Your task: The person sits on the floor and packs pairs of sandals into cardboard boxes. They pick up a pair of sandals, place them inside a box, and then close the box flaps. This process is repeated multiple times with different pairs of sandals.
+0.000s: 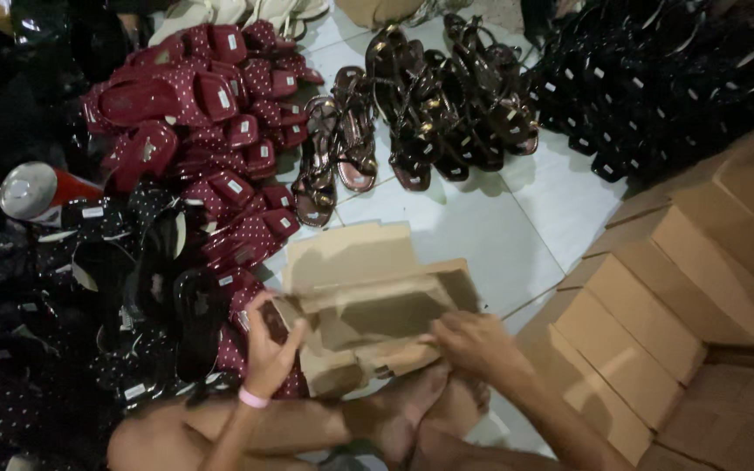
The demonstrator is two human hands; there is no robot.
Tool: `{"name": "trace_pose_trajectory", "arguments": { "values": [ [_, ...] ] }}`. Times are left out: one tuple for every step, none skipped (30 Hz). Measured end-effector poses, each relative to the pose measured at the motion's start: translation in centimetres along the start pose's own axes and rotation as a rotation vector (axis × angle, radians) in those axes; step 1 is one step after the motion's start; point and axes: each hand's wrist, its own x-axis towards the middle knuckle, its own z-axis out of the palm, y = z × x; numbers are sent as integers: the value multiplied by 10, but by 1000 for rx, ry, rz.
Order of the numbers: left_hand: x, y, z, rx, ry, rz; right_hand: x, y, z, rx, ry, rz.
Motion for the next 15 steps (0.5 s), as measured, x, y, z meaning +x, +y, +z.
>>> {"name": "trace_pose_trajectory", "arguments": {
  "values": [
    [-7,-9,6,-40,5,-159,14,-9,-3,70,-196,98],
    [-13,-17,9,-79,8,-318,24,-10,-8,74,-119,65],
    [-19,-23,11,19,-4,-208,31,-12,-13,79,-44,31],
    [-24,-28,15,117,-15,-97,38,-9,-17,83,30,-4],
    [-27,-31,19,215,-28,16,42,-5,-21,172,-74,24],
    [-27,-34,21,223,-38,29,43,0,-22,262,-177,51],
    [-33,-34,22,230,-44,31,42,5,-22,352,-291,74],
    [-39,-33,24,237,-51,33,39,6,-19,371,-239,12],
    [-37,-32,25,167,-56,5,38,8,-15,386,-181,-46],
    [-36,-30,26,96,-62,-24,39,8,-10,401,-122,-105],
    [-36,-28,28,24,-62,-56,39,7,-3,374,-228,-62],
    [-36,-26,30,-8,-91,-16,41,6,4,346,-333,-20],
    [-37,-23,32,-38,-124,19,43,4,11,322,-442,24],
    [-34,-23,35,-69,-156,54,48,5,18,308,-408,60],
    [-36,-21,36,18,-162,31,50,5,26,302,-382,94]
  ]
}}
